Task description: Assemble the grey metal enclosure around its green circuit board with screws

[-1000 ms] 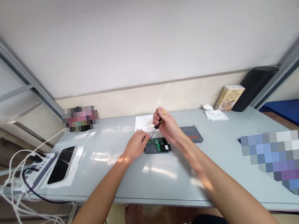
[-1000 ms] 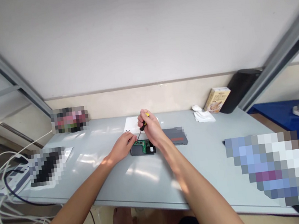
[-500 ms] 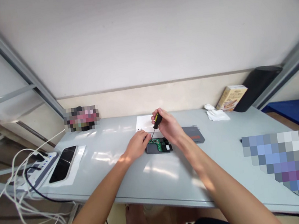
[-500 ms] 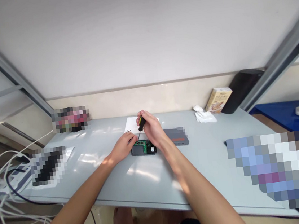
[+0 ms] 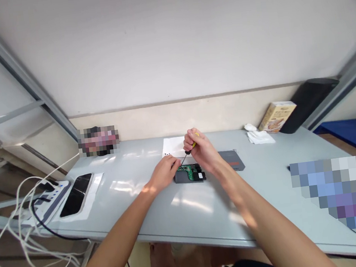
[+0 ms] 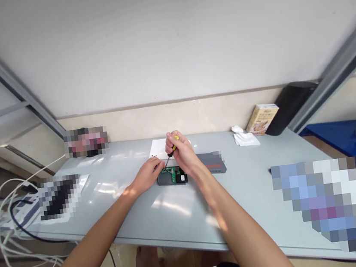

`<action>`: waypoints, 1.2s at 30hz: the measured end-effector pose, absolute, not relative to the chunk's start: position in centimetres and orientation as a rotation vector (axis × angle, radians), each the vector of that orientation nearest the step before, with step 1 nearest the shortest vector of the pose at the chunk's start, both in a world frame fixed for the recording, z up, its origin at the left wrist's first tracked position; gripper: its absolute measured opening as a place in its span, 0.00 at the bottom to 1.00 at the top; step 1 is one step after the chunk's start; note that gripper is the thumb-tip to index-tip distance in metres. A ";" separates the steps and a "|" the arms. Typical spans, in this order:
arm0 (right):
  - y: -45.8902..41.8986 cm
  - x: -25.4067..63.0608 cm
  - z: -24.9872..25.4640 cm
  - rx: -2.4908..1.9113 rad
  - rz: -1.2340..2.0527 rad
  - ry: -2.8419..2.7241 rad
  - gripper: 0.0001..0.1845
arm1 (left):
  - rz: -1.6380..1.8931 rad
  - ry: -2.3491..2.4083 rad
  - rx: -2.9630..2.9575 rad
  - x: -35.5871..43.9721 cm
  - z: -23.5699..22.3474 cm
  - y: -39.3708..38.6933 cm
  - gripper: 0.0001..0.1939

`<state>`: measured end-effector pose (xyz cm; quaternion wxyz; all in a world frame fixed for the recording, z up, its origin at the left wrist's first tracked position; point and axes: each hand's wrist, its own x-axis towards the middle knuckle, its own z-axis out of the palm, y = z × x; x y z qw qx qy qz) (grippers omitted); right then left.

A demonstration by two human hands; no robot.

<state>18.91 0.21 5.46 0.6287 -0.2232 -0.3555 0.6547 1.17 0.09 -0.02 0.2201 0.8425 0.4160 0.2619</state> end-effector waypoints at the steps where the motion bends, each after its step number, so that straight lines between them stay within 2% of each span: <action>1: 0.2 18.9 5.5 -0.518 1.494 -0.821 0.28 | 0.722 1.151 2.333 1.2 -0.1 0.1 0.21; 5: 0.4 18.9 5.4 -0.529 1.468 -0.830 0.27 | 0.720 1.151 2.338 1.1 -0.3 0.2 0.21; 13: 0.7 19.2 5.2 -0.484 1.543 -0.781 0.17 | 0.712 1.162 2.336 1.2 0.0 0.1 0.22; 23: 0.3 18.9 5.3 -0.534 1.501 -0.788 0.26 | 0.725 1.165 2.322 1.2 0.2 -0.1 0.21; 36: 0.5 19.0 5.3 -0.525 1.502 -0.793 0.16 | 0.729 1.148 2.328 1.1 -0.1 0.1 0.22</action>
